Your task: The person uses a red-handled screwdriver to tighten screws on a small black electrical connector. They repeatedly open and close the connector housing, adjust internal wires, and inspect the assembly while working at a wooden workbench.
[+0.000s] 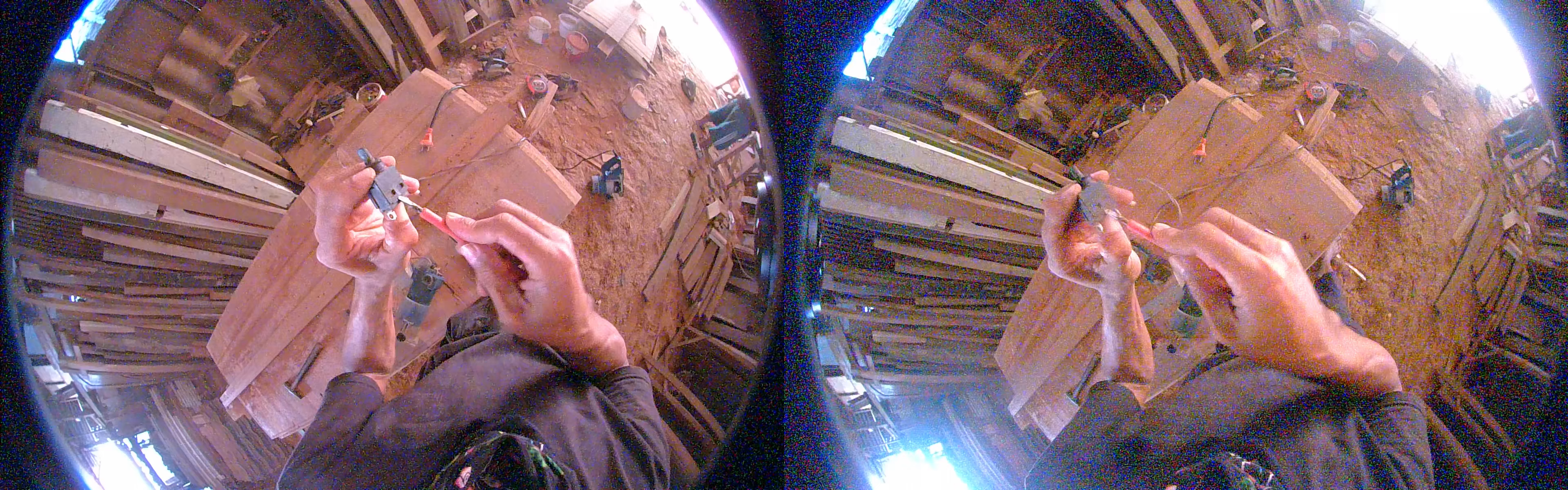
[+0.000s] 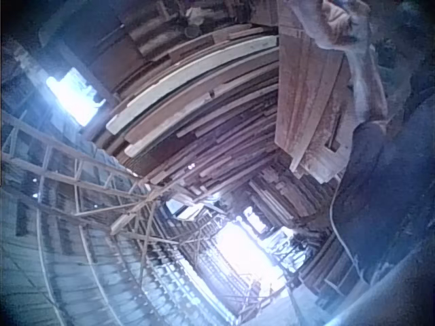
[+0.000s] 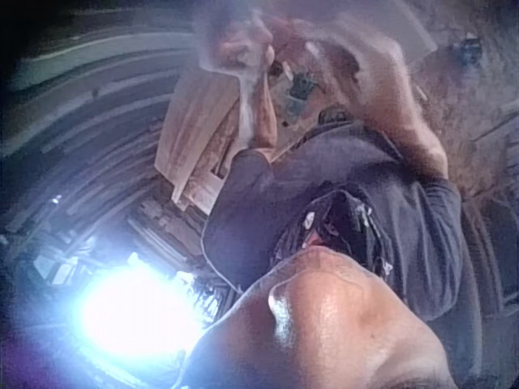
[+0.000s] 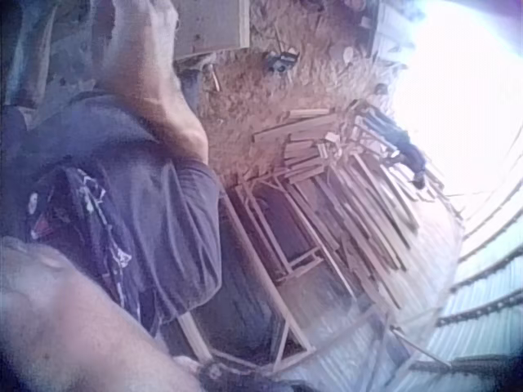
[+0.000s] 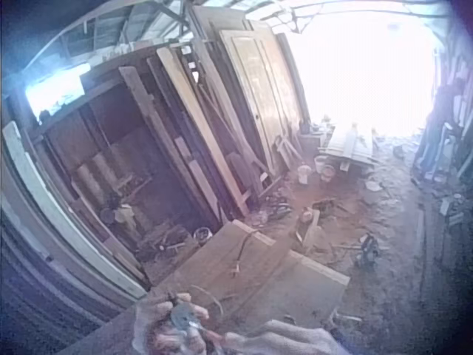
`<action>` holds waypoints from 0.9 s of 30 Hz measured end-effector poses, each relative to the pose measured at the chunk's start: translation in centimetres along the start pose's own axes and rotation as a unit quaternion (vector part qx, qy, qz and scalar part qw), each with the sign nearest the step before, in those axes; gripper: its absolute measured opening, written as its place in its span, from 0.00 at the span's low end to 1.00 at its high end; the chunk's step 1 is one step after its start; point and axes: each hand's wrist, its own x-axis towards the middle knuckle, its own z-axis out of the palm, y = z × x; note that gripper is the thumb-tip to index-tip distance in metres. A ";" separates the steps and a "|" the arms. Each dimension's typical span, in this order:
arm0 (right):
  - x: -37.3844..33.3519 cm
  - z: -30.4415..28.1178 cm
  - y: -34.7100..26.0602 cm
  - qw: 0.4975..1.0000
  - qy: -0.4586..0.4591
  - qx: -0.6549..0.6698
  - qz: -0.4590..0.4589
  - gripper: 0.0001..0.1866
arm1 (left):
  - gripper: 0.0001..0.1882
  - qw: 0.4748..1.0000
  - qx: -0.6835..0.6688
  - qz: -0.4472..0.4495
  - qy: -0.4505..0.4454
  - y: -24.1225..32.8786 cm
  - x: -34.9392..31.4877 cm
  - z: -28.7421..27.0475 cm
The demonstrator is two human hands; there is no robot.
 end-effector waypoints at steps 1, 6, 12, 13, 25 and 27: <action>0.3 -0.7 -0.2 1.000 -0.021 -0.010 0.009 0.09 | 0.21 1.000 0.021 0.013 -0.010 -0.3 -0.4 -0.5; 0.7 -1.6 -0.5 0.997 -0.057 -0.042 0.018 0.09 | 0.19 0.998 0.052 0.021 -0.029 -0.3 -0.7 -1.0; -0.8 1.1 0.8 1.000 0.015 -0.001 0.015 0.10 | 0.20 1.000 0.003 0.004 -0.008 0.0 -0.8 -0.4; -0.9 1.3 1.1 1.000 0.022 -0.014 -0.006 0.11 | 0.20 1.000 -0.012 -0.001 -0.001 0.0 -0.9 -0.1; -1.5 3.2 1.2 0.992 0.059 0.104 0.040 0.12 | 0.18 0.999 0.016 -0.024 0.018 0.4 -0.4 0.6; -1.5 3.0 1.0 0.992 0.049 0.105 0.047 0.12 | 0.19 0.999 0.021 -0.026 0.020 0.5 -0.4 0.7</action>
